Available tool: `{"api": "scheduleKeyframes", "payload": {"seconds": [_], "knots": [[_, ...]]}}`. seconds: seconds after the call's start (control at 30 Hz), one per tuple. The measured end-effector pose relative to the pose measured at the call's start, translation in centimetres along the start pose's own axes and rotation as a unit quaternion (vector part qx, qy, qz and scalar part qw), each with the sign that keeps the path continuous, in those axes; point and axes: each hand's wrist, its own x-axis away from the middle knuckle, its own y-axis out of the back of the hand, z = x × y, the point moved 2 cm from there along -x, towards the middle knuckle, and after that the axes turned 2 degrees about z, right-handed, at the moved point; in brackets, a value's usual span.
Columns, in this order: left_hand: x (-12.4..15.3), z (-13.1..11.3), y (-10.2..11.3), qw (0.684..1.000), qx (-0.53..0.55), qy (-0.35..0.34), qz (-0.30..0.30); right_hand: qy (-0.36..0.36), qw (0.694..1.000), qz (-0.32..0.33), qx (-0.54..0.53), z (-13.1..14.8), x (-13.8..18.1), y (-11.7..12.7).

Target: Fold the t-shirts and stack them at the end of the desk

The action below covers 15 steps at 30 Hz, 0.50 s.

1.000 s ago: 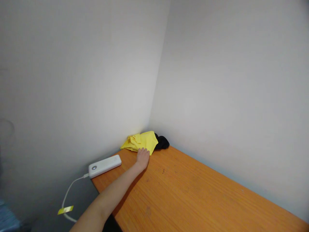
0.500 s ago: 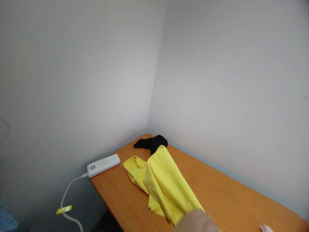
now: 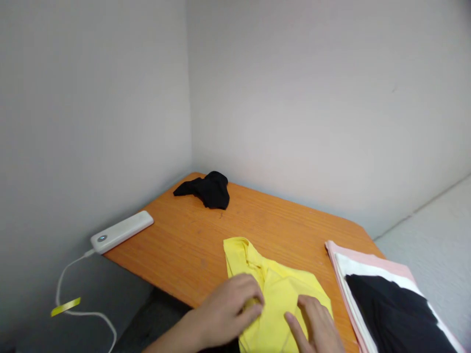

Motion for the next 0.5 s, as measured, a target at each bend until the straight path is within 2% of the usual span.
{"api": "scheduleKeyframes", "payload": {"seconds": [0.1,0.17,0.27,0.37,0.43,0.5], "knots": [[1.1,2.8,2.0,0.98,-0.084,0.149,-0.102,-0.047,0.999,-0.011,0.014,0.9,-0.2,-0.6],[1.5,4.0,2.0,0.965,-0.12,0.201,-0.115,-0.092,0.996,-0.006,0.014,2.0,-0.7,-0.6],[1.4,4.4,0.6,0.963,-0.123,0.22,-0.096,-0.119,0.993,0.004,-0.02,3.9,-1.5,-0.3],[0.7,4.3,-0.2,0.965,-0.13,0.206,-0.099,-0.128,0.986,0.0,-0.107,5.0,-1.9,1.0],[0.4,4.6,0.5,0.967,-0.133,0.183,-0.117,-0.143,0.974,-0.013,-0.178,4.6,-1.5,2.5],[0.3,5.2,2.1,0.964,-0.129,0.169,-0.16,-0.169,0.958,-0.063,-0.222,3.2,-0.7,4.6]]}}
